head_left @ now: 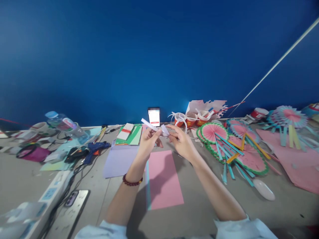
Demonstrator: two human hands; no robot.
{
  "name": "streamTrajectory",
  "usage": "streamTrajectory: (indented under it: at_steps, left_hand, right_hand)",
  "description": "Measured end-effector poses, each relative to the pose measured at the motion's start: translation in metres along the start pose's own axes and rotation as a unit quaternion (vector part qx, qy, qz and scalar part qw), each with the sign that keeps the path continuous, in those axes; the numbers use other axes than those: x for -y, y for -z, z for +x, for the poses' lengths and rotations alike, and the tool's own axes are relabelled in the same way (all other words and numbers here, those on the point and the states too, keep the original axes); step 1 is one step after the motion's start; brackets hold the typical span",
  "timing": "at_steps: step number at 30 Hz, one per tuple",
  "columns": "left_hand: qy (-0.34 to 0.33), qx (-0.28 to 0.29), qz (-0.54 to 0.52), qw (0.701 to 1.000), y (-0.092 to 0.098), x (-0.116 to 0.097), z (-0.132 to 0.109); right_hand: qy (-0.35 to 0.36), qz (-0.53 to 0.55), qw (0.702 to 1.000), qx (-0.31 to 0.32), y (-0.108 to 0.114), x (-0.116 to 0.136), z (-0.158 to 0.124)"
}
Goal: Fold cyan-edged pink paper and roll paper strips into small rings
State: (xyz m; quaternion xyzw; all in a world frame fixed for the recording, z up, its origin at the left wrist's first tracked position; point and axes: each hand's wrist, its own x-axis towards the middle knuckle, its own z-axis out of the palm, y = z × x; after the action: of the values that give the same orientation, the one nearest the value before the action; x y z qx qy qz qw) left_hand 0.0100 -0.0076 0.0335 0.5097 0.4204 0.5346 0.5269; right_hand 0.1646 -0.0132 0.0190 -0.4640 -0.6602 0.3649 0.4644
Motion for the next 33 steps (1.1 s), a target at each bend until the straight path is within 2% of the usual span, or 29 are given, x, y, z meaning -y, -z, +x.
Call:
streamTrajectory:
  at_steps: [6, 9, 12, 16, 23, 33]
  left_hand:
    - [-0.039, 0.006, 0.064, 0.997, -0.0031, 0.0023, -0.0024]
    - [-0.058, -0.012, 0.098, 0.993, -0.0051, 0.0017, -0.0033]
    - [-0.065, -0.038, 0.086, 0.993, -0.0051, -0.0002, -0.0027]
    - [-0.06, -0.044, 0.071, 0.995, -0.0026, 0.0006, -0.0005]
    - [-0.05, -0.048, 0.066, 0.995, -0.0018, 0.0009, -0.0007]
    - [-0.044, -0.055, 0.059, 0.996, -0.0031, 0.0013, -0.0013]
  right_hand:
    - [-0.019, 0.024, 0.999, -0.011, 0.0012, 0.0008, 0.0022]
    - [-0.018, 0.036, 0.999, -0.005, 0.0008, 0.003, 0.0019]
    - [-0.026, 0.032, 0.999, -0.004, 0.0003, 0.0044, 0.0011]
    - [-0.042, 0.019, 0.999, -0.008, -0.0007, 0.0024, 0.0015]
    - [0.003, 0.026, 1.0, 0.003, -0.0025, -0.0032, 0.0021]
    - [0.015, -0.011, 1.0, -0.022, -0.0013, 0.0018, 0.0008]
